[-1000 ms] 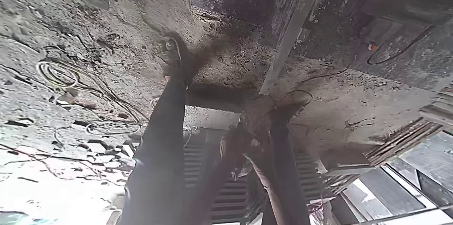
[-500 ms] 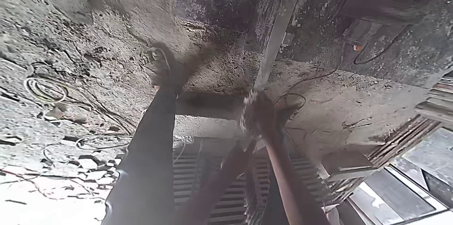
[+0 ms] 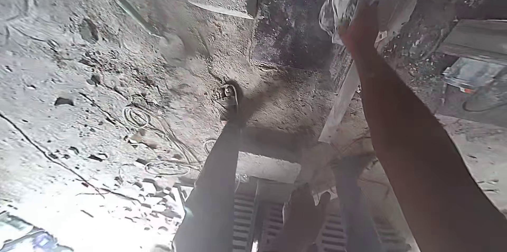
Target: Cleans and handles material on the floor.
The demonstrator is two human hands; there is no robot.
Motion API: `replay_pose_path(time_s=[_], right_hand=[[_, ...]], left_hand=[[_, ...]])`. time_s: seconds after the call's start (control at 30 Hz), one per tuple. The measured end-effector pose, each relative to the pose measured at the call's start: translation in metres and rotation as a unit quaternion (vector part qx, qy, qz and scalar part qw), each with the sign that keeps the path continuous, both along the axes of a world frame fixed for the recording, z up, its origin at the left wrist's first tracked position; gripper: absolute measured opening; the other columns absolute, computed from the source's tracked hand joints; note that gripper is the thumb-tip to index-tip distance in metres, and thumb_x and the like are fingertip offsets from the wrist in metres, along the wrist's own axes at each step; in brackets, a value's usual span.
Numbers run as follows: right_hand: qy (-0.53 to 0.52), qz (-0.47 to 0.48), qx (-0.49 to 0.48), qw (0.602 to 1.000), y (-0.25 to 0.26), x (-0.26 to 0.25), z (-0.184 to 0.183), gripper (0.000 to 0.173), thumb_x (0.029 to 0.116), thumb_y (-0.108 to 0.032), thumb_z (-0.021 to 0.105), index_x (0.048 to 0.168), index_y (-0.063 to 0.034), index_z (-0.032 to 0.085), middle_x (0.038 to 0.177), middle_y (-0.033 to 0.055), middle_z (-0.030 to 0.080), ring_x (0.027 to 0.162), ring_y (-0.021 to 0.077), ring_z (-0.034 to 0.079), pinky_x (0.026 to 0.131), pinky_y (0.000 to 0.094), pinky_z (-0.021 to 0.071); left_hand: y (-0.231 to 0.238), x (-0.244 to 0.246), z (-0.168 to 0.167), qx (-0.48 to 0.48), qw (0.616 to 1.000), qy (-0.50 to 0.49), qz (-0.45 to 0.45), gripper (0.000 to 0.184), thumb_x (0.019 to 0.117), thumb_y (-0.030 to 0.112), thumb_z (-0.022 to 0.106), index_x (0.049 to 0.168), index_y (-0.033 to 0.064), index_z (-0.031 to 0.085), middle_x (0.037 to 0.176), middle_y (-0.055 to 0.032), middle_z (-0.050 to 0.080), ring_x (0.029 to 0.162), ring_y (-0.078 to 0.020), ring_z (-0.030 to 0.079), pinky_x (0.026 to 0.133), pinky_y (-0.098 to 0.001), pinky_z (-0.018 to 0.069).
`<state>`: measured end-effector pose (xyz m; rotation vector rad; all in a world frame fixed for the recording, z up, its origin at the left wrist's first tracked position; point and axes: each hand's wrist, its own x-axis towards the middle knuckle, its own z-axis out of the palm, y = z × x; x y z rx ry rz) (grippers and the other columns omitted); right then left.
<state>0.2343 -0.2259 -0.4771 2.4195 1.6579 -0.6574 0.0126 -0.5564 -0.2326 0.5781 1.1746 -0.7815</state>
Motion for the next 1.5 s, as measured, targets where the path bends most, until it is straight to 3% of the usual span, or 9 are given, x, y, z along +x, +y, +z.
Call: replay_pose_path(time_s=[0.27, 0.43, 0.6, 0.83, 1.1, 1.2, 1.27, 1.33, 1.5], right_hand=[[-0.012, -0.123, -0.113, 0.986, -0.163, -0.064, 0.019, 0.096, 0.0876, -0.027, 0.075, 0.165, -0.0113, 0.021, 0.152, 0.0331, 0.043, 0.128, 0.0496, 0.057, 0.095, 0.0633, 0.0545], [0.136, -0.25, -0.338, 0.897, -0.292, -0.072, 0.064, 0.044, 0.0976, -0.036, 0.067, 0.124, -0.0015, 0.068, 0.118, 0.0208, 0.07, 0.112, 0.0341, 0.066, 0.096, 0.0557, 0.0517], [0.164, -0.291, -0.087, 0.939, -0.38, -0.058, 0.094, 0.059, 0.0872, -0.023, 0.067, 0.141, -0.0017, 0.056, 0.122, 0.0172, 0.07, 0.11, 0.0275, 0.068, 0.096, 0.0508, 0.056], [0.239, -0.353, 0.115, 0.897, -0.294, -0.006, 0.067, 0.056, 0.0971, -0.028, 0.058, 0.144, 0.0002, 0.048, 0.126, 0.0183, 0.066, 0.114, 0.0234, 0.065, 0.1, 0.044, 0.0538], [0.147, -0.009, 0.188, 0.971, -0.031, -0.03, 0.039, 0.065, 0.0935, -0.028, 0.059, 0.156, -0.0134, 0.046, 0.155, 0.0198, 0.048, 0.143, 0.032, 0.048, 0.116, 0.0497, 0.0421], [0.076, 0.025, 0.059, 0.995, 0.031, -0.057, 0.009, 0.069, 0.0949, -0.037, 0.059, 0.161, -0.0273, 0.038, 0.162, 0.0191, 0.039, 0.147, 0.0383, 0.041, 0.113, 0.061, 0.0387], [0.057, 0.059, 0.033, 0.996, 0.027, -0.077, -0.008, 0.078, 0.0882, -0.052, 0.068, 0.158, -0.0257, 0.043, 0.161, 0.0256, 0.037, 0.146, 0.0487, 0.037, 0.11, 0.0739, 0.0329], [0.076, 0.105, 0.028, 0.991, -0.005, -0.097, -0.003, 0.077, 0.0825, -0.036, 0.078, 0.153, -0.022, 0.05, 0.153, 0.0304, 0.043, 0.14, 0.0535, 0.042, 0.105, 0.0766, 0.0365], [0.36, 0.168, -0.236, 0.887, -0.163, -0.124, 0.035, 0.064, 0.084, -0.025, 0.083, 0.143, -0.0181, 0.06, 0.133, 0.0139, 0.066, 0.123, 0.0302, 0.063, 0.103, 0.057, 0.0516]], left_hand=[[0.001, 0.008, -0.007, 0.007, 1.0, -0.027, -0.01, 0.077, 0.0993, 0.072, 0.036, 0.139, 0.009, 0.058, 0.13, -0.0162, 0.065, 0.122, -0.033, 0.063, 0.1, -0.0591, 0.0502], [0.012, 0.007, -0.005, -0.034, 0.993, -0.013, -0.111, 0.084, 0.0982, 0.075, 0.034, 0.145, 0.0077, 0.053, 0.14, -0.0188, 0.06, 0.132, -0.0365, 0.057, 0.104, -0.0609, 0.0465], [0.003, 0.011, -0.005, -0.019, 0.992, 0.004, -0.127, 0.081, 0.0992, 0.073, 0.033, 0.145, 0.01, 0.053, 0.141, -0.0168, 0.059, 0.131, -0.0352, 0.057, 0.104, -0.0597, 0.0463], [-0.017, 0.024, -0.013, -0.004, 0.995, 0.007, -0.101, 0.077, 0.1006, 0.07, 0.036, 0.143, 0.0092, 0.055, 0.137, -0.0155, 0.062, 0.126, -0.0332, 0.061, 0.101, -0.0574, 0.0499], [-0.002, 0.013, -0.009, 0.011, 0.995, 0.018, -0.094, 0.072, 0.1006, 0.068, 0.038, 0.141, 0.012, 0.057, 0.139, -0.0138, 0.06, 0.129, -0.0323, 0.058, 0.103, -0.0559, 0.0492], [0.005, 0.004, -0.001, 0.016, 0.996, 0.013, -0.084, 0.071, 0.101, 0.066, 0.04, 0.142, 0.011, 0.057, 0.138, -0.0148, 0.061, 0.128, -0.033, 0.059, 0.103, -0.0564, 0.0492], [0.012, 0.0, 0.001, 0.021, 0.996, 0.017, -0.082, 0.071, 0.1003, 0.067, 0.041, 0.141, 0.0108, 0.058, 0.136, -0.0139, 0.061, 0.129, -0.0324, 0.058, 0.103, -0.0559, 0.049], [0.014, 0.0, -0.001, 0.027, 0.996, 0.018, -0.078, 0.072, 0.1005, 0.067, 0.041, 0.143, 0.0111, 0.056, 0.139, -0.0141, 0.06, 0.13, -0.0328, 0.057, 0.104, -0.0567, 0.0487], [0.007, 0.008, -0.007, 0.026, 0.992, -0.001, -0.127, 0.074, 0.1004, 0.069, 0.037, 0.142, 0.0112, 0.056, 0.139, -0.0146, 0.06, 0.131, -0.0335, 0.057, 0.102, -0.057, 0.0497]])
